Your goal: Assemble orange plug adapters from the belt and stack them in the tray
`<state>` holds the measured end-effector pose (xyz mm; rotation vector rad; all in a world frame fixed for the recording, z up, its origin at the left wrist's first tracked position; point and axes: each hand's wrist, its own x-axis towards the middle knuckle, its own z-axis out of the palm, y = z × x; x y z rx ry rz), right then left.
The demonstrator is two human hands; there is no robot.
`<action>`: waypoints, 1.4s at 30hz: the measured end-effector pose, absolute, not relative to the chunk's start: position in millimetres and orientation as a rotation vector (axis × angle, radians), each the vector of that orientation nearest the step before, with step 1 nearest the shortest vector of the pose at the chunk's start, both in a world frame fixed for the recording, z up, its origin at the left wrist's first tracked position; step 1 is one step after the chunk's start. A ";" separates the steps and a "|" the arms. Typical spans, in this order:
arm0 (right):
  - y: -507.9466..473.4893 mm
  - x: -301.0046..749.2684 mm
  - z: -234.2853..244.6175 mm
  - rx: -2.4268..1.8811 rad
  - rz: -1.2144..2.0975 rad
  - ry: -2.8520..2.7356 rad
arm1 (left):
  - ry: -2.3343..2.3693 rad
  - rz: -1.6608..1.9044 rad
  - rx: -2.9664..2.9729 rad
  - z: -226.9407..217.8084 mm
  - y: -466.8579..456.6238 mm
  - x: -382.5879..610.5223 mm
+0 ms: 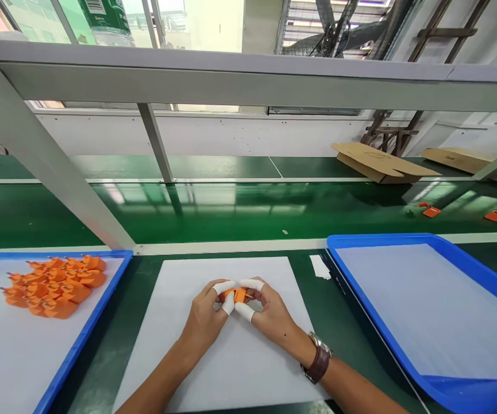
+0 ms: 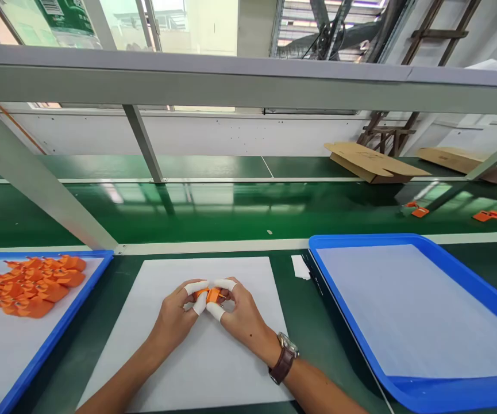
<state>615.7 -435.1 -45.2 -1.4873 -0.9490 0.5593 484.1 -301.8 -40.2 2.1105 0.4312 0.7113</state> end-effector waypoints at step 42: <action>-437.8 628.3 -32.5 -1.564 0.572 -1.132 | 0.179 0.877 2.543 -45.8 -302.8 488.9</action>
